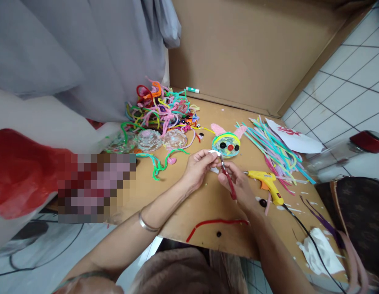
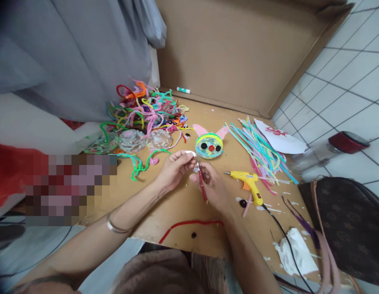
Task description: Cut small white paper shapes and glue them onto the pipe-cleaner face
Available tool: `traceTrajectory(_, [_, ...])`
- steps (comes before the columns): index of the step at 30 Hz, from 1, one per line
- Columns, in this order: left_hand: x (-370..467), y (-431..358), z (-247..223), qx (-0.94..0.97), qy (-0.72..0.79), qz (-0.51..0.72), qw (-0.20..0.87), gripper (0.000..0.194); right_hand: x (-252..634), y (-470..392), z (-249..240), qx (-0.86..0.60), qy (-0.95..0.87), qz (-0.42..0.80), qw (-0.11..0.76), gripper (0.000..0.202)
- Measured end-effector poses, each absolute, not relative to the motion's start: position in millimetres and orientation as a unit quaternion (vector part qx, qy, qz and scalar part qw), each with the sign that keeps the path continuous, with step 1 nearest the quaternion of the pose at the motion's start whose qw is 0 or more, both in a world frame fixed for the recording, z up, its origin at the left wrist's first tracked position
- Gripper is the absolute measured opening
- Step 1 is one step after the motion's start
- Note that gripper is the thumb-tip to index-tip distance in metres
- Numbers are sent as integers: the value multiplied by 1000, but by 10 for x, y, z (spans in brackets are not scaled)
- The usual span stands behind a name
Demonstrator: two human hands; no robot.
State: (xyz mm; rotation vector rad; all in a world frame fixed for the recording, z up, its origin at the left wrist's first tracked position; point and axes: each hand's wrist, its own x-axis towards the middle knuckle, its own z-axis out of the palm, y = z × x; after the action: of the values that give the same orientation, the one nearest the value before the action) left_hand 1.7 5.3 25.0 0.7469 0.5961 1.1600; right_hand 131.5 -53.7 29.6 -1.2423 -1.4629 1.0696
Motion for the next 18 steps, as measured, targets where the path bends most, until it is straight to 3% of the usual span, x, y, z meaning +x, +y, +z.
traceTrajectory(18, [42,35,220,362,255,530,723,24,1321,-508,245,-511,-586,420,468,38])
